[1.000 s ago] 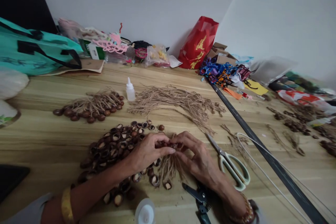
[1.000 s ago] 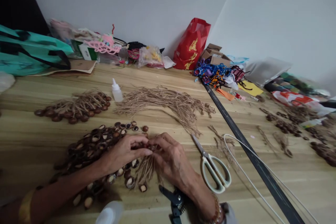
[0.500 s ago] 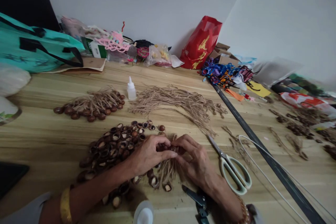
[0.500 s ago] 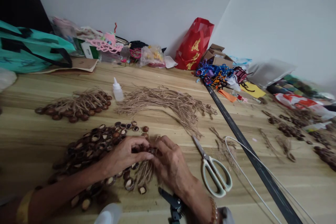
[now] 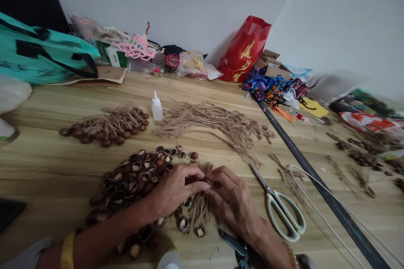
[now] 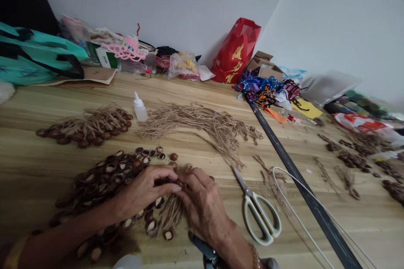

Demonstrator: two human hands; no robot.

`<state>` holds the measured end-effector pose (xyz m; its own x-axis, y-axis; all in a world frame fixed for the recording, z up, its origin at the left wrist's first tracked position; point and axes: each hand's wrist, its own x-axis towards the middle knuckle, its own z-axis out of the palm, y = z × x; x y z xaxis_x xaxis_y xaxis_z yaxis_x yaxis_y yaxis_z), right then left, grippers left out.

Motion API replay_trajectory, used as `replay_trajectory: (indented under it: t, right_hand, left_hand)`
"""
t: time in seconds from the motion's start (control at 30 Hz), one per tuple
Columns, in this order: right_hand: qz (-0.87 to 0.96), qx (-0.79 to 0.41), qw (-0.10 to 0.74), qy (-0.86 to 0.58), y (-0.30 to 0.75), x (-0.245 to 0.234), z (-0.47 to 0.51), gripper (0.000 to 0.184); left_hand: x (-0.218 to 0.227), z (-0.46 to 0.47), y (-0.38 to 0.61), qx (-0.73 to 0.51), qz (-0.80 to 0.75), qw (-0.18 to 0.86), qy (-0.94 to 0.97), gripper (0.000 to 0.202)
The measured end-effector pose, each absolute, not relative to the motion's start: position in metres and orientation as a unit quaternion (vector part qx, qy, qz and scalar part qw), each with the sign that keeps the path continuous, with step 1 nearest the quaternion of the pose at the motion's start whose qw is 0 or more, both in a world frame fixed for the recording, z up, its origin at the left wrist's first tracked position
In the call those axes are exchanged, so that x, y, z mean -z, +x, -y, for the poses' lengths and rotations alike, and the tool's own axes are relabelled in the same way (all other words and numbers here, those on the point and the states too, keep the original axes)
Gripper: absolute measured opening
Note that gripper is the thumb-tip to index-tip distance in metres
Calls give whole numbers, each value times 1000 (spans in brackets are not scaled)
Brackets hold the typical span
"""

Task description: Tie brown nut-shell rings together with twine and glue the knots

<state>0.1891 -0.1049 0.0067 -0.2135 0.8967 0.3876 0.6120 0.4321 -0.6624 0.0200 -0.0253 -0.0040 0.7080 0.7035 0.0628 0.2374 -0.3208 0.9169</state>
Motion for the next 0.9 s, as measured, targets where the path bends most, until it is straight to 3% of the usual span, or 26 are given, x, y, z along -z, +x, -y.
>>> replay_trajectory:
  t: [0.47,0.9]
  right_hand:
    - [767,-156,364,-505,188,0,108,16]
    - [702,-199,422,-538,186,-1,107,14]
  left_hand:
    - [-4,26,20,-238,-290,469,799,14]
    - [-2,26,20,-228,-282,503,784,23]
